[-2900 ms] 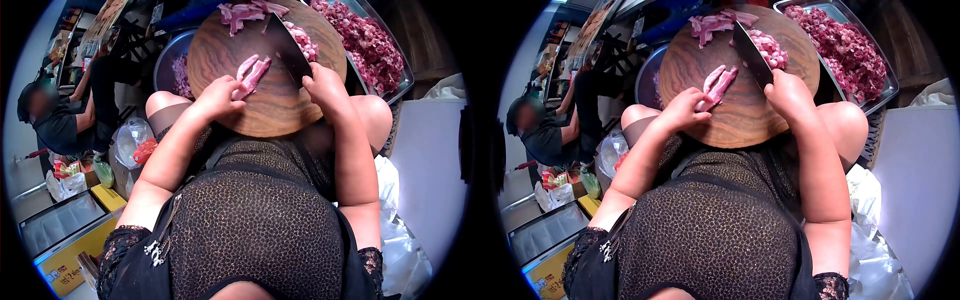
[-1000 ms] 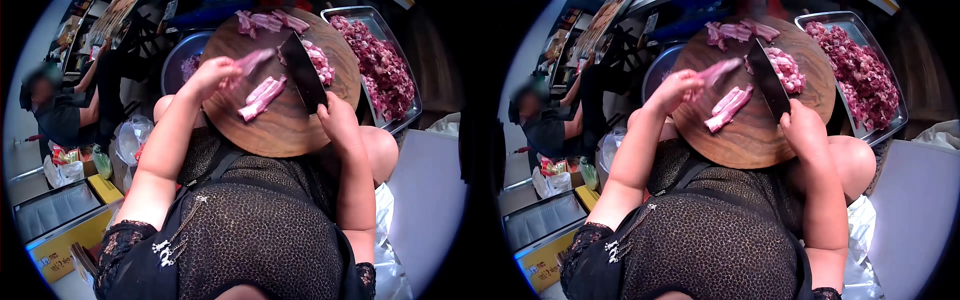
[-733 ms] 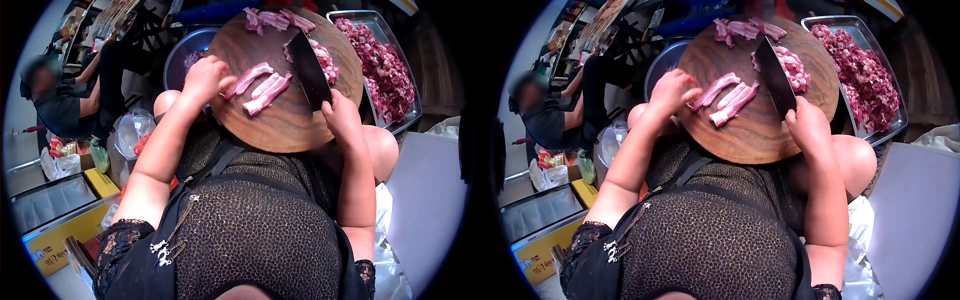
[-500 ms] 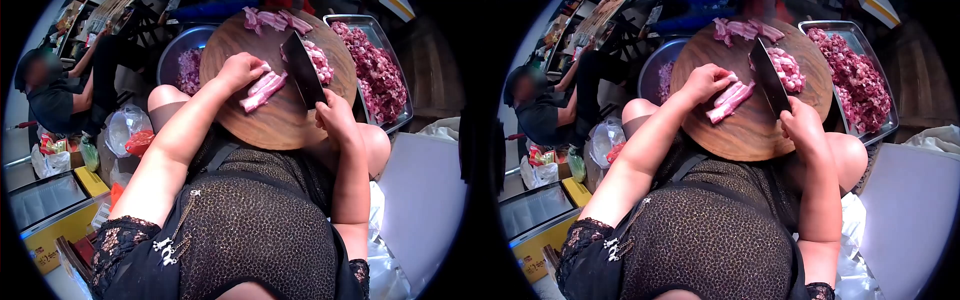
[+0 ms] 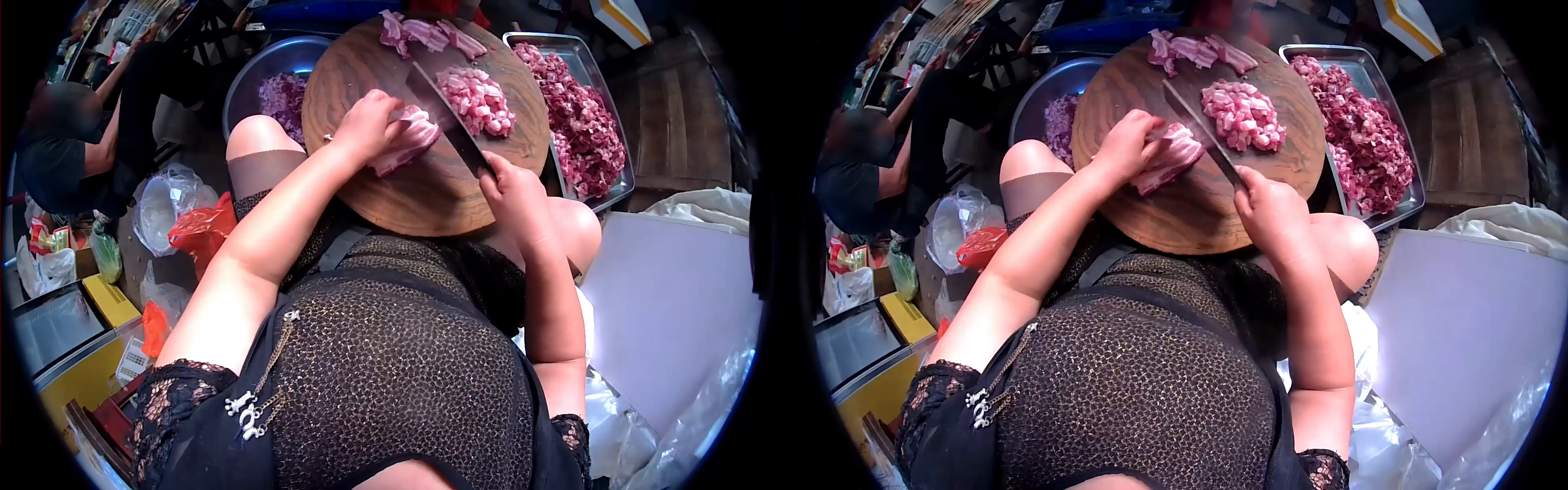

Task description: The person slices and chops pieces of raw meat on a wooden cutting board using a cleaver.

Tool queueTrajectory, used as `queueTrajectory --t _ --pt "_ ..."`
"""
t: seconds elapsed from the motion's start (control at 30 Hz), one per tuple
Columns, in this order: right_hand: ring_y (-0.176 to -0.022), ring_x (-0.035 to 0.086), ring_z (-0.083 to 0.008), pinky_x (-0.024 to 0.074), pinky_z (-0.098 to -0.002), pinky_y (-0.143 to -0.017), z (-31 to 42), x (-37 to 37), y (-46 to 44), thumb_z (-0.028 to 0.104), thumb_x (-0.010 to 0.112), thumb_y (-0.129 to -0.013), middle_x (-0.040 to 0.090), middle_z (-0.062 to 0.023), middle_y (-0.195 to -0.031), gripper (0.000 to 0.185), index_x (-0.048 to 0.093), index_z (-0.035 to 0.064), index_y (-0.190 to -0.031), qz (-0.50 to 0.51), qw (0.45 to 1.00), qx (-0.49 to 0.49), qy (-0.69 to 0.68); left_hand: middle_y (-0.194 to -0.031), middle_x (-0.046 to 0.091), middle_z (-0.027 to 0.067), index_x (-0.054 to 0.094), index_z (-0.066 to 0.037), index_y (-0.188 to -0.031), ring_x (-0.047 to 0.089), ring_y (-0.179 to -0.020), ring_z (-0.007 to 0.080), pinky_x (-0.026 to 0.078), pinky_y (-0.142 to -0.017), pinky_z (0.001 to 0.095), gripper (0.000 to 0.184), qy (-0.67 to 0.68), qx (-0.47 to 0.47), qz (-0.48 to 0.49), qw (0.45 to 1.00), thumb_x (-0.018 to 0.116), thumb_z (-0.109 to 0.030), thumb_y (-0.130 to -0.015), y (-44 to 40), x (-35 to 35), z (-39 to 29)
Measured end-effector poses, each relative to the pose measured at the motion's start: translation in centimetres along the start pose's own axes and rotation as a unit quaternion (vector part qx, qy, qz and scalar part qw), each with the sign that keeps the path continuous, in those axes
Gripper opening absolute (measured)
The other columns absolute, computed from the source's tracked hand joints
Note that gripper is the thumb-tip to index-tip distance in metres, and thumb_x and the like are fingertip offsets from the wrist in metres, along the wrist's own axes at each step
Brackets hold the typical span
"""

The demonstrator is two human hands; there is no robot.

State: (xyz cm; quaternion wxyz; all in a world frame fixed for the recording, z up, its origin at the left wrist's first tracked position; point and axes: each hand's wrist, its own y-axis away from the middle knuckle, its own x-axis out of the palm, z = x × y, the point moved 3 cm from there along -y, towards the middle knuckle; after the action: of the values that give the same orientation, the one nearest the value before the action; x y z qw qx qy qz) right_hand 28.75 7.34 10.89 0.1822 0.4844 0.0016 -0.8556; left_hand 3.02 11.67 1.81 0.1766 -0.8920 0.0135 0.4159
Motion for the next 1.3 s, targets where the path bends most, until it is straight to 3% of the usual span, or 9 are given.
queueTrajectory --t 0.13,0.27,0.43,0.5,0.67,0.8,0.97,1.17,1.3 --pt "-0.076 0.068 -0.036 0.0552 -0.0474 -0.067 0.7 0.8 0.6 0.024 0.055 -0.094 0.069 -0.0168 -0.08 0.026 0.065 0.0134 -0.116 -0.034 0.993 -0.072 0.091 -0.1 0.061 0.0161 0.067 -0.002 -0.098 0.061 -0.096 0.0364 0.051 -0.085 0.0411 0.022 -0.039 0.037 0.06 0.997 0.069 -0.019 -0.083 2.7 -0.3 -0.6" --pt "-0.063 0.067 -0.0331 0.0551 -0.046 -0.056 0.1 2.7 0.1 0.018 0.054 -0.095 0.068 -0.0134 -0.075 0.025 0.065 0.0137 -0.116 -0.058 0.973 -0.125 0.187 -0.096 0.062 0.0175 0.068 -0.004 -0.094 0.06 -0.093 0.0378 0.051 -0.081 0.0447 0.019 0.028 -0.013 0.102 0.994 0.067 -0.02 -0.083 3.6 0.1 0.3" --pt "-0.061 0.067 -0.0319 0.0548 -0.045 -0.054 0.3 2.8 0.1 0.016 0.055 -0.093 0.067 -0.0118 -0.074 0.027 0.063 0.012 -0.118 -0.054 0.966 -0.148 0.205 -0.096 0.064 0.0129 0.071 -0.01 -0.098 0.062 -0.094 0.0335 0.052 -0.082 0.0442 0.016 -0.008 0.128 0.002 0.992 0.068 -0.019 -0.084 2.6 -0.3 -2.0" --pt "-0.062 0.067 -0.032 0.0547 -0.0449 -0.054 0.0 2.6 0.1 0.015 0.055 -0.093 0.068 -0.0119 -0.074 0.028 0.063 0.0118 -0.119 -0.059 0.966 -0.154 0.2 -0.108 0.066 0.0098 0.071 -0.012 -0.114 0.061 -0.104 0.032 0.05 -0.094 0.0404 0.029 -0.016 0.153 -0.026 0.988 0.069 -0.018 -0.086 2.1 1.2 -2.6" --pt "-0.064 0.068 -0.0324 0.0544 -0.0455 -0.055 1.3 1.1 -0.1 0.015 0.056 -0.091 0.067 -0.0139 -0.073 0.024 0.062 0.0082 -0.114 0.003 0.969 -0.124 0.215 -0.112 0.065 0.011 0.071 -0.012 -0.115 0.059 -0.11 0.0312 0.049 -0.098 0.0404 0.032 0.012 0.118 -0.016 0.993 0.072 -0.019 -0.084 2.1 1.7 -2.6" --pt "-0.065 0.067 -0.0354 0.0539 -0.0482 -0.057 1.3 0.9 -1.7 0.011 0.056 -0.088 0.066 -0.0166 -0.07 0.011 0.06 0.0036 -0.095 0.072 0.97 -0.082 0.216 -0.116 0.064 0.0128 0.071 -0.011 -0.113 0.059 -0.111 0.0321 0.048 -0.099 0.0422 0.031 0.059 0.075 -0.004 0.995 0.073 -0.02 -0.083 1.6 1.8 -2.3" --pt "-0.069 0.068 -0.0384 0.0553 -0.0484 -0.062 2.2 1.3 -4.3 0.006 0.055 -0.083 0.067 -0.0189 -0.072 0.008 0.06 0.0017 -0.082 0.124 0.97 -0.078 0.196 -0.115 0.064 0.0136 0.072 -0.009 -0.108 0.06 -0.107 0.0337 0.048 -0.098 0.0428 0.028 0.058 0.091 0.003 0.994 0.074 -0.018 -0.082 1.5 1.8 -2.2" --pt "-0.072 0.07 -0.0354 0.0565 -0.0447 -0.063 3.6 4.9 -9.2 0.007 0.055 -0.085 0.07 -0.0171 -0.078 0.012 0.065 0.0022 -0.089 0.057 0.971 -0.147 0.181 -0.109 0.065 0.0102 0.073 -0.012 -0.103 0.062 -0.098 0.0326 0.051 -0.089 0.0404 0.024 0.07 0.104 -0.012 0.992 0.074 -0.019 -0.081 1.5 1.9 -2.2" --pt "-0.079 0.068 -0.039 0.0546 -0.0489 -0.07 0.7 2.2 -5.0 0.014 0.056 -0.088 0.068 -0.0208 -0.079 0.014 0.064 0.0017 -0.089 0.118 0.973 -0.061 0.188 -0.11 0.064 0.0105 0.073 -0.011 -0.103 0.061 -0.1 0.0323 0.051 -0.089 0.0407 0.023 0.052 0.109 -0.007 0.993 0.073 -0.02 -0.081 1.6 1.6 -2.5"
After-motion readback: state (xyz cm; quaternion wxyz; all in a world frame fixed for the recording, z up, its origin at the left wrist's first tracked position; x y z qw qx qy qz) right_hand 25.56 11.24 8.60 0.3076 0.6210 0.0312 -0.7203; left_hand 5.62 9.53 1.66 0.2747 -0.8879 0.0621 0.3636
